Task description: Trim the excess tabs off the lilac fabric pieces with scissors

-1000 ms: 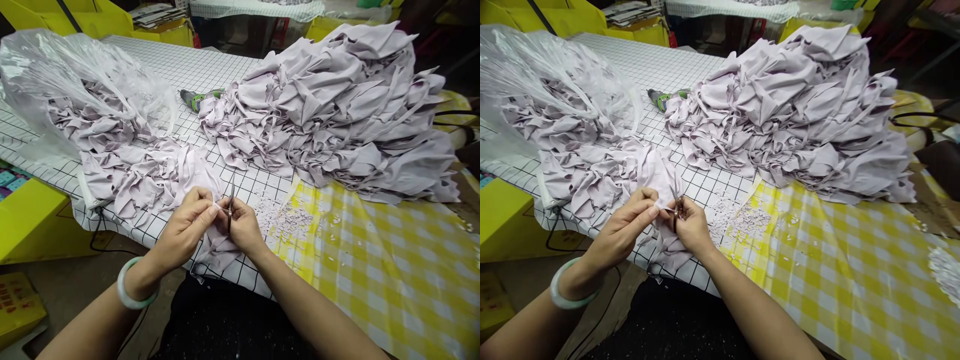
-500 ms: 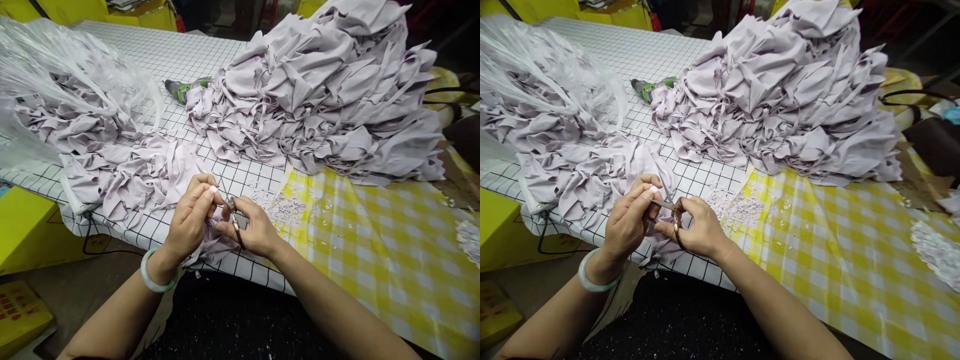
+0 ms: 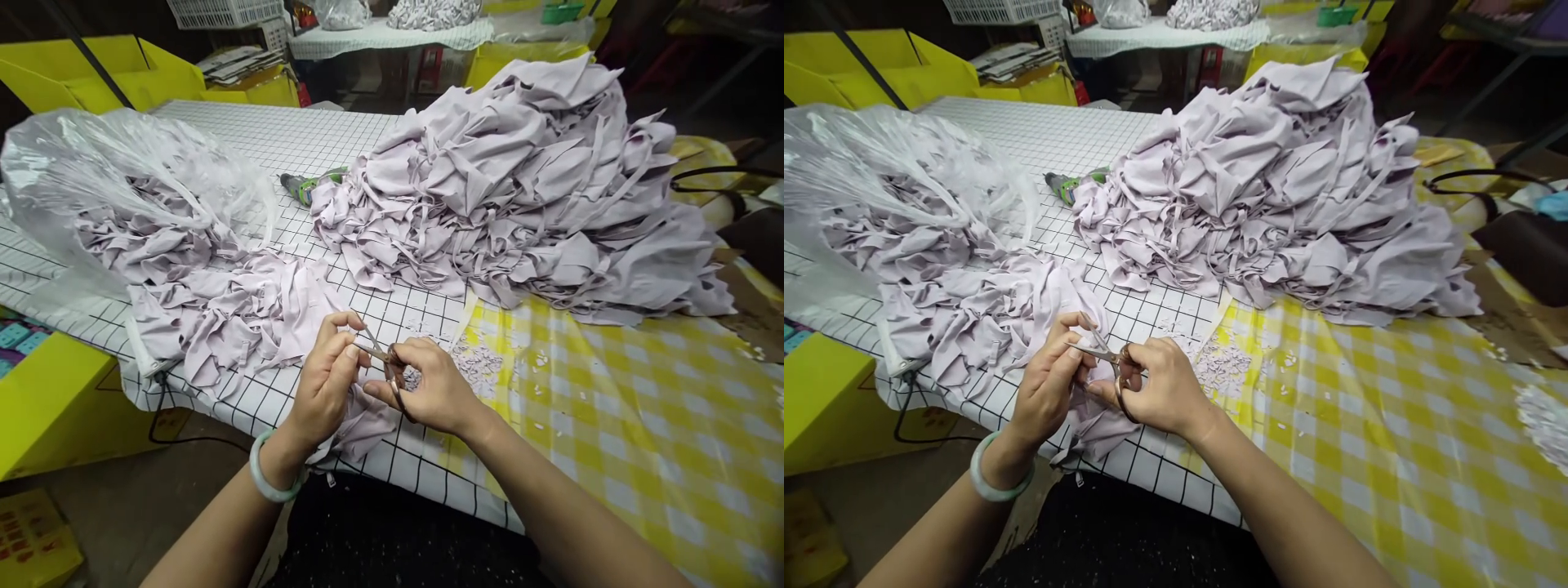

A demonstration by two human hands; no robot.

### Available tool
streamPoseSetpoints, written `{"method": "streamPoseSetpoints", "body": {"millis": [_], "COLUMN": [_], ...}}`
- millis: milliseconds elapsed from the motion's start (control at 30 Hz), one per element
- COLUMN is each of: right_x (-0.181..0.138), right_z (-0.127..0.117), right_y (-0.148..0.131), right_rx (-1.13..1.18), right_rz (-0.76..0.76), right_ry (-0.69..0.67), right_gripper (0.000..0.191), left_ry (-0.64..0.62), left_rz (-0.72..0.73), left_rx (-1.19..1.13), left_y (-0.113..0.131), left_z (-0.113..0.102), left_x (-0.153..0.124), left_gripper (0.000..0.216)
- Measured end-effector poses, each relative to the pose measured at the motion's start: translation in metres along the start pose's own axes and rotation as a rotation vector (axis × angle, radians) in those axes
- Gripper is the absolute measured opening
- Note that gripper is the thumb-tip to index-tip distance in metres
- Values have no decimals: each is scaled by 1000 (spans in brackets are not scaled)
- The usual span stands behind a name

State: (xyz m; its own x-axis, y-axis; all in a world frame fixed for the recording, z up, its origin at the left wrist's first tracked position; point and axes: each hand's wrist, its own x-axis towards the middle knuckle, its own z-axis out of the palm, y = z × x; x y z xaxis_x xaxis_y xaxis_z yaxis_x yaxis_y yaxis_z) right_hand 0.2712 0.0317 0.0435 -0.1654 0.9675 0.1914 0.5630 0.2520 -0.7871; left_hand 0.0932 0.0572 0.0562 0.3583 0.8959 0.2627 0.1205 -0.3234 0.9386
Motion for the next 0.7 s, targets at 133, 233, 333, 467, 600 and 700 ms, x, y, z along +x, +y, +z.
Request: {"method": "streamPoseSetpoints", "body": {"millis": [133, 233, 333, 467, 600, 700], "right_x": [-3, -5, -7, -10, -11, -12], "right_z": [-3, -6, -11, -15, -15, -14], "right_y": [4, 4, 1, -1, -1, -1], "right_rx": [2, -1, -7, -20, -17, -9], "right_rz": [3, 14, 19, 31, 27, 18], "right_ry": [-5, 0, 3, -4, -15, -16], "right_gripper": [51, 51, 53, 55, 55, 55], "left_ry": [-10, 5, 19, 10, -2, -5], "left_rz": [11, 77, 122, 120, 106, 108], "left_rx": [7, 23, 30, 10, 3, 21], "left_y": [4, 8, 11, 10, 8, 8], "left_z": [3, 8, 13, 18, 19, 19], "left_x": [3, 9, 13, 12, 8, 7], "left_gripper": [32, 34, 35, 35, 33, 34]}}
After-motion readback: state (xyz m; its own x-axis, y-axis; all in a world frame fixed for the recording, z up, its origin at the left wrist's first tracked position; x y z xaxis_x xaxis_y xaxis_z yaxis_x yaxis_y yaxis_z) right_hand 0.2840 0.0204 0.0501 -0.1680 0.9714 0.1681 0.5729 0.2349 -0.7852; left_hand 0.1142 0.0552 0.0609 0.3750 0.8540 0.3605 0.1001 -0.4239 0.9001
